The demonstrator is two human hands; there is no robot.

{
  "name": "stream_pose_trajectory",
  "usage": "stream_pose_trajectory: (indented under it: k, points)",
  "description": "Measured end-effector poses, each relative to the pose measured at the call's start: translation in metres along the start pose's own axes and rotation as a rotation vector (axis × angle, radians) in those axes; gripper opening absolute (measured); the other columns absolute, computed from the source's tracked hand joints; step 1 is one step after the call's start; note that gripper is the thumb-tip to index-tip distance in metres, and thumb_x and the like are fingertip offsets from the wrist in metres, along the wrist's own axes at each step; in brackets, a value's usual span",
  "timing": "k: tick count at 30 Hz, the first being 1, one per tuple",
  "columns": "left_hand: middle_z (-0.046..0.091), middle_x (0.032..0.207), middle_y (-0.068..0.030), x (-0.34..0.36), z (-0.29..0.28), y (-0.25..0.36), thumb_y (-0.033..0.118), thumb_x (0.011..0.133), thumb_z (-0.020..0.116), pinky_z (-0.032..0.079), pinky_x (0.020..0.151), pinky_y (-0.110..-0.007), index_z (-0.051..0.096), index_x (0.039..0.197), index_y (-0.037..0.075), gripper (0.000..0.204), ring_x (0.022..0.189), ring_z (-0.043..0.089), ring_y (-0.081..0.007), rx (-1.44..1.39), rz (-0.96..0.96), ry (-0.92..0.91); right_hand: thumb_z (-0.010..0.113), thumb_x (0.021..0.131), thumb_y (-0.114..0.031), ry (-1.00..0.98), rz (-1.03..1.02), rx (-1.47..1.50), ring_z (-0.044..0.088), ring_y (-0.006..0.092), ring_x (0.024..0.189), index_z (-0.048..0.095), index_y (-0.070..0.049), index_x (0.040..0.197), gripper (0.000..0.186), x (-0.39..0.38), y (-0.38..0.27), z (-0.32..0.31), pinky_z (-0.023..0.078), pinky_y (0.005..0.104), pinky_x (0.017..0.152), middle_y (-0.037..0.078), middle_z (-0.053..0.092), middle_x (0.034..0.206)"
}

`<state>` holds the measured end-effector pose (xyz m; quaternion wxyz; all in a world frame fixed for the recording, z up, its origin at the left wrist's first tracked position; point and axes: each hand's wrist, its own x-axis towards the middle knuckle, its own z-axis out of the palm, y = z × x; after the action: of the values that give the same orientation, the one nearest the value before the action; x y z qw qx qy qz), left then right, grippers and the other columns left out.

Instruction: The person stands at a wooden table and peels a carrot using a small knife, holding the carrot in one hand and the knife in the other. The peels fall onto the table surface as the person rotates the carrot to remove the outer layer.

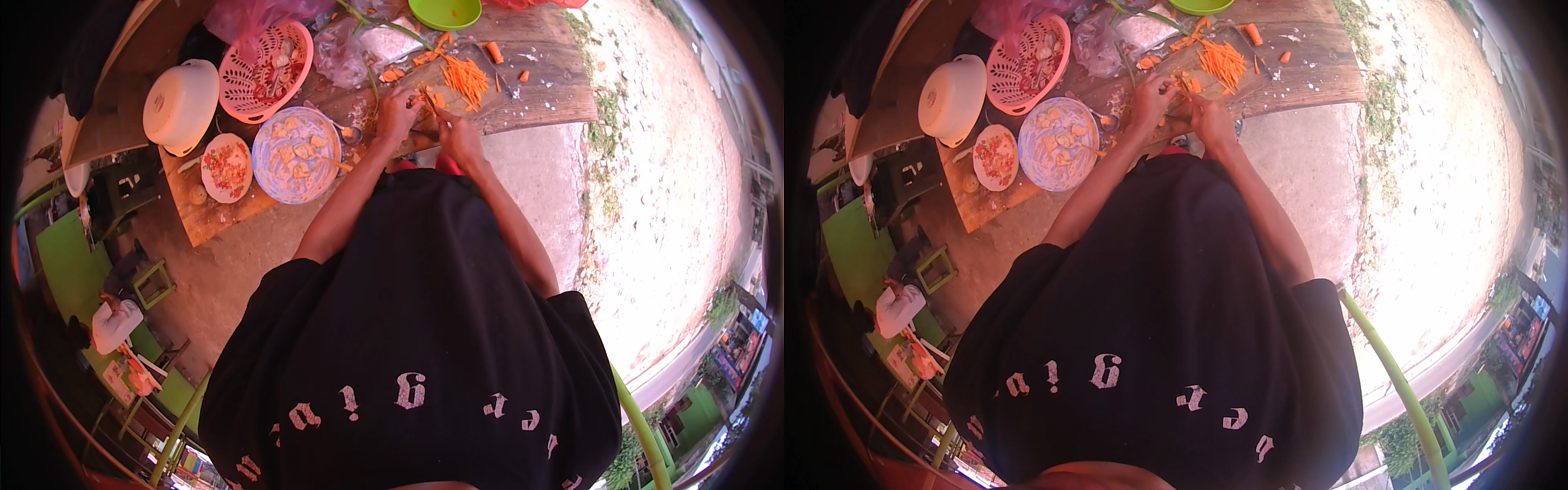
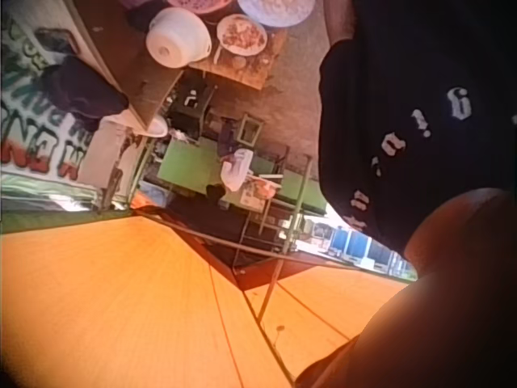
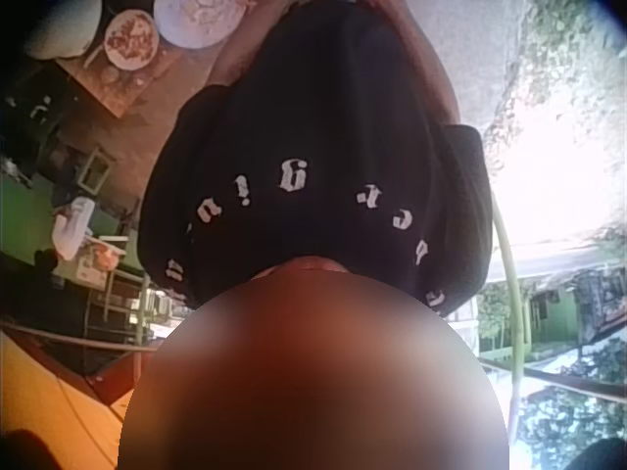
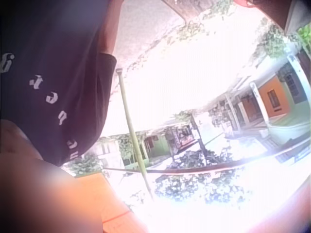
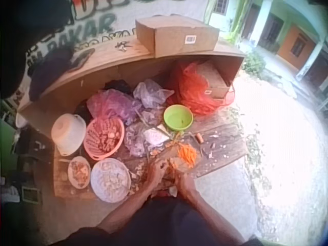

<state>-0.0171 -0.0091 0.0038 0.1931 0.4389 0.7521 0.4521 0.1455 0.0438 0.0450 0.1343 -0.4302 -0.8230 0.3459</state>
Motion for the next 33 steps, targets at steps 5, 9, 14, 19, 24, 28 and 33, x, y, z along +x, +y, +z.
stream_pose_trajectory:
  k: [5,9,14,19,24,28,33]
  points:
    - [0.065,0.091,-0.0119,-0.001,-0.004,0.002,0.012,0.078,0.078,0.051,0.08,-0.041,0.073,0.094,0.003,0.019,0.088,0.064,-0.0321,0.026,0.073,0.098,0.059,0.096,-0.022,0.008,0.005,0.013,0.065,0.0468,0.081,0.07,-0.015,0.122,0.029,0.003,-0.008,-0.006,0.053,0.052,0.07,0.03,0.066,0.087]
    - [0.065,0.09,-0.0116,0.003,-0.005,-0.005,0.011,0.078,0.077,0.051,0.078,-0.04,0.074,0.088,0.003,0.013,0.087,0.064,-0.0313,0.071,0.102,0.107,0.059,0.096,-0.023,-0.061,0.049,-0.043,0.065,0.0475,0.079,0.07,-0.016,0.122,0.029,0.001,-0.008,-0.003,0.052,0.0528,0.07,0.03,0.065,0.086]
    - [0.065,0.086,-0.0113,0.004,-0.005,-0.002,0.01,0.079,0.076,0.051,0.076,-0.04,0.075,0.086,0.004,0.009,0.085,0.064,-0.0305,0.015,0.08,0.087,0.059,0.096,-0.023,-0.025,0.004,-0.019,0.065,0.0478,0.08,0.07,-0.016,0.122,0.03,0.001,-0.002,0.001,0.052,0.0533,0.071,0.03,0.065,0.085]
    - [0.065,0.085,-0.0108,0.004,-0.006,-0.004,0.011,0.079,0.076,0.052,0.074,-0.039,0.074,0.087,0.003,0.011,0.084,0.065,-0.0284,-0.017,0.037,0.082,0.06,0.095,-0.022,-0.028,-0.003,-0.014,0.065,0.0477,0.081,0.071,-0.014,0.121,0.029,0.004,-0.009,-0.003,0.052,0.0533,0.072,0.03,0.065,0.085]
    - [0.064,0.085,-0.0106,0.0,-0.015,0.012,0.015,0.08,0.076,0.052,0.074,-0.039,0.074,0.088,0.004,0.014,0.083,0.065,-0.0269,-0.045,0.005,0.08,0.06,0.095,-0.021,-0.022,0.004,0.053,0.065,0.0474,0.082,0.071,-0.013,0.121,0.029,0.004,-0.003,0.0,0.052,0.0529,0.072,0.03,0.066,0.087]
    - [0.064,0.084,-0.0101,-0.003,-0.012,0.011,0.016,0.081,0.076,0.052,0.073,-0.039,0.073,0.085,0.005,0.013,0.082,0.064,-0.0284,0.07,0.049,0.086,0.06,0.095,-0.022,-0.014,0.017,0.02,0.066,0.0468,0.082,0.071,-0.013,0.121,0.029,0.001,0.0,0.003,0.053,0.0516,0.072,0.03,0.066,0.088]
    - [0.065,0.084,-0.0094,0.003,-0.004,-0.001,0.016,0.078,0.076,0.051,0.074,-0.04,0.072,0.081,0.005,0.012,0.084,0.064,-0.0304,0.095,0.078,0.08,0.061,0.095,-0.022,0.005,-0.011,0.015,0.066,0.0462,0.08,0.071,-0.013,0.12,0.028,-0.001,-0.001,0.002,0.053,0.0507,0.071,0.029,0.066,0.086]
